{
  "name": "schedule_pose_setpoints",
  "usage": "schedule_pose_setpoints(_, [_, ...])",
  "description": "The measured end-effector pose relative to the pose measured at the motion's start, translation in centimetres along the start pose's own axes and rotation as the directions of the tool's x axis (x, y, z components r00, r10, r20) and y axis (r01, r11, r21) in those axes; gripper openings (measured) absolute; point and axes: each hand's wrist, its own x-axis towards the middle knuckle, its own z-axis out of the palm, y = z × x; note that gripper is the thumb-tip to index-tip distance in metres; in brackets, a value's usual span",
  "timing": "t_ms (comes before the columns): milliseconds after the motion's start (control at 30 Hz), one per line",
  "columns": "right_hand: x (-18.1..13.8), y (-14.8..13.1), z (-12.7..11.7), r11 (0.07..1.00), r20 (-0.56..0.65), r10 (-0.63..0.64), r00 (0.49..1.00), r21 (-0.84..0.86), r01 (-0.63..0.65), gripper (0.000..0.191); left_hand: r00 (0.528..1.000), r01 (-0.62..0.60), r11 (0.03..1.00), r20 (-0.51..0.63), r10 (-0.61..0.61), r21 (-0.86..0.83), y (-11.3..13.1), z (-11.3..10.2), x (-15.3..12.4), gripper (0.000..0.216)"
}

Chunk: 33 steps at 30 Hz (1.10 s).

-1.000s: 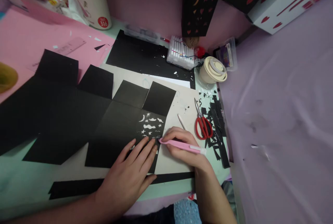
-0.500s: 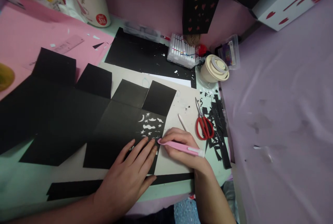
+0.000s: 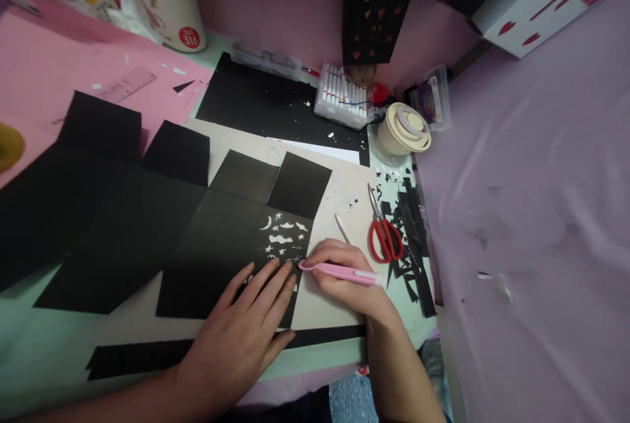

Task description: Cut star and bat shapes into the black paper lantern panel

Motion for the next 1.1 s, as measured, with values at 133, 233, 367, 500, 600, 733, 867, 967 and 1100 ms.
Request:
schedule_pose_setpoints(133, [-0.04, 0.17, 0.01, 1.000, -0.013, -0.012, 1.000, -0.007, 0.012, 0.018, 1.000, -0.005, 1.000, -0.016, 0.005, -0.001, -0.04, 0.08, -0.01, 0.057])
schedule_pose_setpoints(233, [-0.03, 0.19, 0.03, 1.000, -0.027, -0.014, 1.000, -0.017, 0.014, 0.016, 1.000, -0.002, 1.000, -0.011, 0.002, 0.003, -0.03, 0.08, 0.00, 0.057])
schedule_pose_setpoints(367, [-0.07, 0.12, 0.00, 1.000, -0.025, -0.025, 0.999, 0.000, 0.025, 0.016, 1.000, 0.000, 1.000, -0.004, 0.000, 0.005, 0.04, 0.00, -0.05, 0.057])
schedule_pose_setpoints(500, [-0.10, 0.07, -0.01, 1.000, -0.012, -0.028, 1.000, 0.004, 0.028, 0.015, 1.000, 0.004, 1.000, -0.003, -0.004, 0.001, 0.10, 0.03, -0.10, 0.057])
schedule_pose_setpoints(600, [-0.07, 0.00, 0.02, 1.000, -0.002, -0.018, 1.000, -0.004, 0.018, 0.014, 1.000, 0.004, 1.000, -0.004, -0.004, -0.002, 0.07, 0.08, -0.08, 0.057])
schedule_pose_setpoints(733, [0.00, -0.10, 0.06, 1.000, 0.003, -0.011, 1.000, -0.010, 0.011, 0.016, 1.000, 0.000, 1.000, -0.007, 0.000, -0.002, 0.03, 0.06, -0.06, 0.056])
schedule_pose_setpoints(867, [0.05, 0.02, 0.15, 1.000, -0.019, -0.009, 1.000, -0.018, 0.008, 0.017, 1.000, 0.003, 1.000, 0.004, -0.003, 0.002, 0.08, 0.05, -0.06, 0.056])
schedule_pose_setpoints(967, [0.02, 0.19, 0.18, 1.000, -0.034, -0.012, 0.999, -0.022, 0.011, 0.016, 1.000, 0.001, 1.000, 0.003, -0.001, 0.009, 0.10, 0.12, -0.06, 0.057])
schedule_pose_setpoints(1100, [-0.10, 0.30, 0.11, 1.000, -0.038, -0.027, 0.999, -0.016, 0.026, 0.014, 1.000, -0.001, 1.000, 0.004, 0.000, 0.014, 0.08, 0.15, -0.10, 0.058])
